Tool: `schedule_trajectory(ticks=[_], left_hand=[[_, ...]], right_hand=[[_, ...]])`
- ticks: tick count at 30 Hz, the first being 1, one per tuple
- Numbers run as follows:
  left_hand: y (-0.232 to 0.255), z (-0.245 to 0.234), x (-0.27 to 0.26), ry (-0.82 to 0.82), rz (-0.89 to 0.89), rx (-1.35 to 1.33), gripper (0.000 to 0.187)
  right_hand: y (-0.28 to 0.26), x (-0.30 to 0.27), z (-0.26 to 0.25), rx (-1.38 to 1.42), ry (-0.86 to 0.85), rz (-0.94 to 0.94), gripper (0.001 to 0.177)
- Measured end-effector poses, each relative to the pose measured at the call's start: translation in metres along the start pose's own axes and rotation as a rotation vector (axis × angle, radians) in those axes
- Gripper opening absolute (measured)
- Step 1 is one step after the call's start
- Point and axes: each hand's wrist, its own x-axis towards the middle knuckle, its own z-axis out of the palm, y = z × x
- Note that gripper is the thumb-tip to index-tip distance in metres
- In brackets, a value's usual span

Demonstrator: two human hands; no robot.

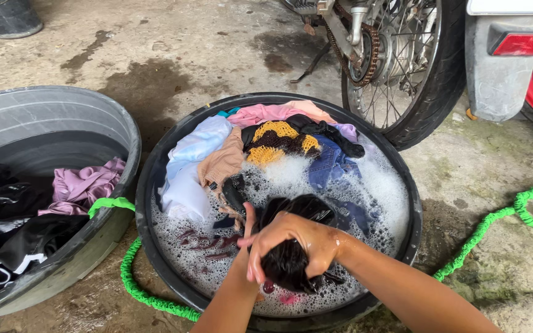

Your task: The person washes laundry by hand in a large basin, scrubbing a black garment and rinsing a white t-shirt in soapy water.

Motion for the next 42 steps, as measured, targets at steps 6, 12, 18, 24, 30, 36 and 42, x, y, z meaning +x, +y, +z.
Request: schedule_trajectory(ticks=[6, 12, 18, 24, 30, 36, 42], left_hand=[[-0.026, 0.02, -0.013, -0.024, 0.335, 0.564, 0.065], [-0.047, 0.092, 0.024, -0.512, 0.248, -0.043, 0.073], [-0.056, 0.143, 0.015, -0.406, 0.375, -0.154, 0.075], [-0.034, 0.159, 0.005, -0.622, 0.352, -0.04, 0.079], [-0.014, 0.156, 0.007, -0.781, 0.433, 0.173, 0.054], [-0.004, 0.168, -0.019, -0.536, 0.517, 0.797, 0.064], [-0.027, 0.169, -0.041, -0.39, 0.67, 1.586, 0.035]], right_hand=[[-0.013, 0.001, -0.012, 0.333, -0.002, -0.169, 0.056], [-0.019, -0.004, -0.02, 0.678, 0.08, -0.472, 0.061], [-0.024, -0.045, -0.05, 0.727, 0.235, -0.673, 0.051], [0.014, -0.08, -0.074, 1.155, 0.628, -0.818, 0.014], [0.052, -0.098, -0.105, 1.095, 0.868, -0.614, 0.045], [0.103, -0.102, -0.118, 0.667, 1.166, -0.11, 0.027], [0.129, -0.094, -0.121, 0.511, 1.183, 0.141, 0.017]])
